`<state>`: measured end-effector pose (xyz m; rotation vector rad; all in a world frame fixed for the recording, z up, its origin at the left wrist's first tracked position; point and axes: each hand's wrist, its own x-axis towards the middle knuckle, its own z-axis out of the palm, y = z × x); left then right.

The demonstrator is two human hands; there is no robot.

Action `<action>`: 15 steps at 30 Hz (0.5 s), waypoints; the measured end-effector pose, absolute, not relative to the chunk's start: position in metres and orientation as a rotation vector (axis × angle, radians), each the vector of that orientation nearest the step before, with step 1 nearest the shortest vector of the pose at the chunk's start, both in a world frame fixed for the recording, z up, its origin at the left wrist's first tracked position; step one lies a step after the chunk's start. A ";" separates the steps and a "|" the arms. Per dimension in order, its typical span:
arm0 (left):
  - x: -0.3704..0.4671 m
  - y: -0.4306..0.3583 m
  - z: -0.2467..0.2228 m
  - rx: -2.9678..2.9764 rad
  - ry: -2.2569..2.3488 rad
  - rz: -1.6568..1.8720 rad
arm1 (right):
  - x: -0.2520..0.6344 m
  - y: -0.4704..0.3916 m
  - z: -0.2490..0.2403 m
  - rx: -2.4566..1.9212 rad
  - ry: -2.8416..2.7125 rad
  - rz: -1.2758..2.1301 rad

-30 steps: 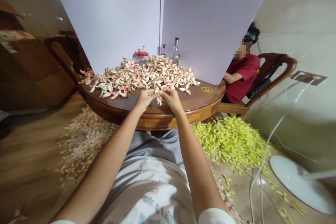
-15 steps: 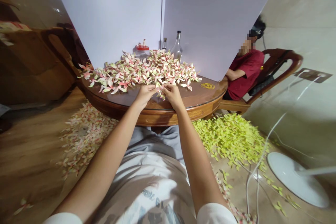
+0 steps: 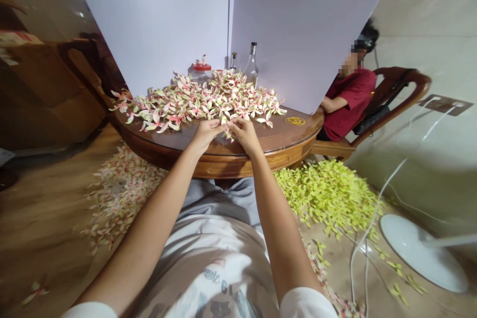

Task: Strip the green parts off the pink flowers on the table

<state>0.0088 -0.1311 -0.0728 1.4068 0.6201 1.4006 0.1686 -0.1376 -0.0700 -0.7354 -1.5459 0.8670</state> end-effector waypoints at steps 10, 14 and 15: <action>0.007 -0.135 -0.071 1.409 0.623 1.381 | 0.168 -0.141 -0.066 -0.767 -1.575 0.822; 0.007 -0.133 -0.072 1.401 0.631 1.390 | 0.167 -0.143 -0.064 -0.768 -1.587 0.809; 0.007 -0.132 -0.072 1.396 0.633 1.393 | 0.167 -0.144 -0.064 -0.771 -1.590 0.805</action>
